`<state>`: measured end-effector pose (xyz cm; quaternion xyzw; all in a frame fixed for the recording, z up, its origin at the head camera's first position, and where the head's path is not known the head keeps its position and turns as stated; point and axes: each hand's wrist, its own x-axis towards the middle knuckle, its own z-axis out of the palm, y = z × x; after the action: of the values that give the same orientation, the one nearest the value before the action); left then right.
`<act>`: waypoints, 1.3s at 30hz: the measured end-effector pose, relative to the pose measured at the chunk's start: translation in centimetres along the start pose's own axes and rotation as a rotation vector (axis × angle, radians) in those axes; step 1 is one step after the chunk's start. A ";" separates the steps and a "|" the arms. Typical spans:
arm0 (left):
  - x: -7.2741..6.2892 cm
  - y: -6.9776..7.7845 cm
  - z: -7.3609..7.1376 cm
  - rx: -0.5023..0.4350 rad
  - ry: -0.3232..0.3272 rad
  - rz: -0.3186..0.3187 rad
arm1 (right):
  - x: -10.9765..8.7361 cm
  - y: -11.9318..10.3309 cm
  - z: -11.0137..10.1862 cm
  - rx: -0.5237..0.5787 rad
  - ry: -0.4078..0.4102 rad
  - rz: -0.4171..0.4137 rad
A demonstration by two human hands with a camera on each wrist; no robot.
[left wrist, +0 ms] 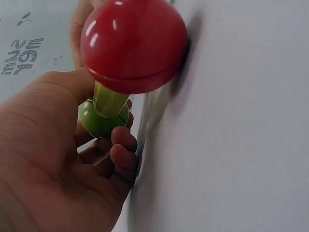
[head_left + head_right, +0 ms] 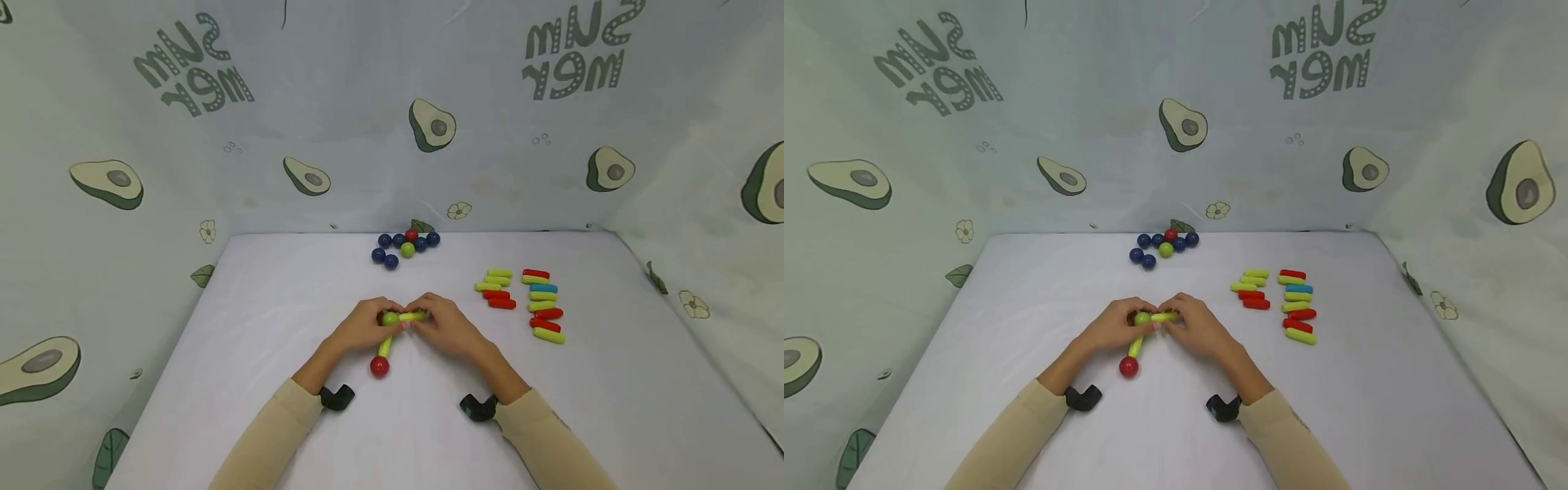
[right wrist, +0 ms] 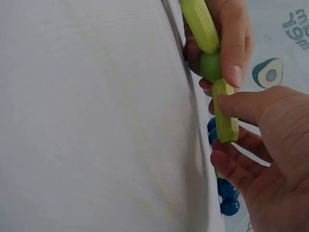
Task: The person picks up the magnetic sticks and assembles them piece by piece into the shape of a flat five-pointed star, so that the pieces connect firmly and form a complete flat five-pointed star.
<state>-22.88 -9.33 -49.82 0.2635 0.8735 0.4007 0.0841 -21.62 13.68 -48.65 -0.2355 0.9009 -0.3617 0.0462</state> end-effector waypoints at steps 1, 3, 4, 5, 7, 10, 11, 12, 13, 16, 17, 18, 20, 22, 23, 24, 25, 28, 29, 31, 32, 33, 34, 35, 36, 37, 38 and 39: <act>0.0 0.0 0.1 0.007 0.005 0.003 | -0.1 0.0 -0.1 -0.005 -0.001 -0.001; 0.0 0.1 0.2 0.003 0.018 -0.001 | -0.4 0.2 -0.4 -0.010 -0.001 0.006; 0.0 0.2 0.2 0.005 0.024 -0.010 | -0.6 0.3 -0.7 -0.013 0.002 0.014; -0.1 0.3 0.2 0.005 0.031 -0.023 | -0.8 0.4 -1.0 -0.018 0.007 0.024; -0.1 0.5 0.1 -0.002 0.041 -0.042 | -1.4 0.8 -1.7 -0.029 0.022 0.059; -0.1 0.6 -0.1 -0.010 0.037 -0.071 | -2.4 1.3 -2.9 -0.056 0.055 0.112; -0.1 0.6 -0.2 -0.014 0.033 -0.077 | -2.8 1.6 -3.3 -0.067 0.068 0.128; -0.1 0.6 -0.2 -0.019 0.029 -0.080 | -3.2 1.9 -3.7 -0.078 0.081 0.139; -0.1 0.6 -0.2 -0.024 0.025 -0.085 | -3.6 2.2 -4.1 -0.090 0.094 0.148; -0.1 0.5 -0.3 -0.034 0.024 -0.086 | -5.1 3.5 -5.5 -0.119 0.125 0.163; -0.1 0.4 -0.3 -0.037 0.027 -0.081 | -5.6 4.0 -6.0 -0.133 0.134 0.166; -0.1 0.4 -0.3 -0.040 0.031 -0.079 | -6.1 4.5 -6.5 -0.146 0.142 0.169; -0.1 0.3 -0.2 -0.034 0.043 -0.087 | -7.3 5.3 -7.6 -0.172 0.156 0.187; 0.0 0.3 -0.2 -0.028 0.058 -0.106 | -8.5 6.0 -8.5 -0.209 0.174 0.212; 0.0 0.2 -0.2 -0.027 0.068 -0.115 | -9.0 6.3 -9.0 -0.225 0.180 0.228; 0.0 0.2 -0.3 -0.027 0.078 -0.128 | -9.6 6.5 -9.5 -0.235 0.183 0.250; 0.0 0.1 -0.3 -0.022 0.088 -0.137 | -10.2 6.7 -9.9 -0.244 0.189 0.270; 0.0 0.0 -0.3 -0.024 0.111 -0.149 | -11.6 7.2 -11.0 -0.267 0.198 0.317; 0.0 0.0 -0.3 -0.024 0.114 -0.148 | -12.0 7.4 -11.3 -0.272 0.199 0.330; 0.1 0.0 -0.3 -0.027 0.119 -0.138 | -12.7 7.7 -11.7 -0.292 0.201 0.342; 0.1 0.0 -0.3 -0.030 0.119 -0.134 | -13.0 7.9 -11.8 -0.305 0.200 0.344; 0.1 0.0 -0.3 -0.027 0.119 -0.125 | -13.3 8.1 -11.9 -0.315 0.200 0.342; 0.1 0.0 -0.4 -0.026 0.117 -0.120 | -13.5 8.3 -11.9 -0.323 0.200 0.339; 0.1 0.0 -0.4 -0.020 0.115 -0.116 | -13.7 8.5 -11.9 -0.330 0.201 0.333; 0.1 0.0 -0.4 -0.017 0.114 -0.113 | -13.8 8.6 -11.9 -0.339 0.204 0.327; 0.1 0.0 -0.4 -0.014 0.112 -0.111 | -13.9 8.8 -11.9 -0.342 0.205 0.319; 0.1 0.0 -0.3 -0.007 0.110 -0.108 | -13.9 8.9 -11.9 -0.349 0.209 0.311; 0.1 0.0 -0.3 -0.003 0.108 -0.105 | -14.0 9.0 -11.8 -0.349 0.211 0.306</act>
<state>-23.07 -9.49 -49.60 0.1953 0.8887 0.4106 0.0582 -15.78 33.21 -47.25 -0.0618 0.9746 -0.2123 -0.0354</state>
